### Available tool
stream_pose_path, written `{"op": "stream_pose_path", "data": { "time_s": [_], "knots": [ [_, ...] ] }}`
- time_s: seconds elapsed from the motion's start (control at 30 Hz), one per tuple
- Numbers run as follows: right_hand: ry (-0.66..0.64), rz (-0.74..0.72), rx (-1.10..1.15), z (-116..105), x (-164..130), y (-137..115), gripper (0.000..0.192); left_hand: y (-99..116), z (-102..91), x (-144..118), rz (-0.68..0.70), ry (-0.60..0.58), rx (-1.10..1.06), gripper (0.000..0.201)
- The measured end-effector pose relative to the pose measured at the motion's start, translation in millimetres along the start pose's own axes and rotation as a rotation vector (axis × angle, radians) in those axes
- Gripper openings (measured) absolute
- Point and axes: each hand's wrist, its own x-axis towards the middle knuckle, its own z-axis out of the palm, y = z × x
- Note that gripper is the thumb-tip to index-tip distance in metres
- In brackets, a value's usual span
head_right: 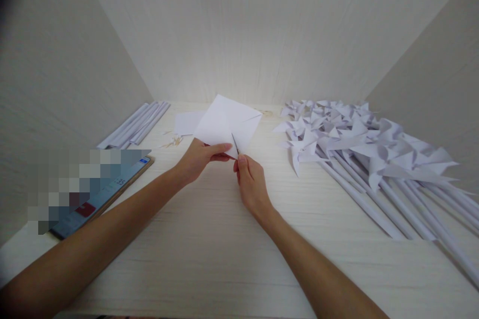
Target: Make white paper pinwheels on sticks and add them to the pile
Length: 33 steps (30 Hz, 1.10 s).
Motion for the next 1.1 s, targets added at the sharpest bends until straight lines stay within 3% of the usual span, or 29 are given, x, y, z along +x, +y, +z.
{"op": "stream_pose_path", "data": {
  "time_s": [1.1],
  "knots": [
    [-0.004, 0.001, 0.015, -0.3, -0.1, -0.1, 0.044, -0.8, -0.7, 0.3, -0.019, -0.007, -0.014, 0.009]
  ]
}}
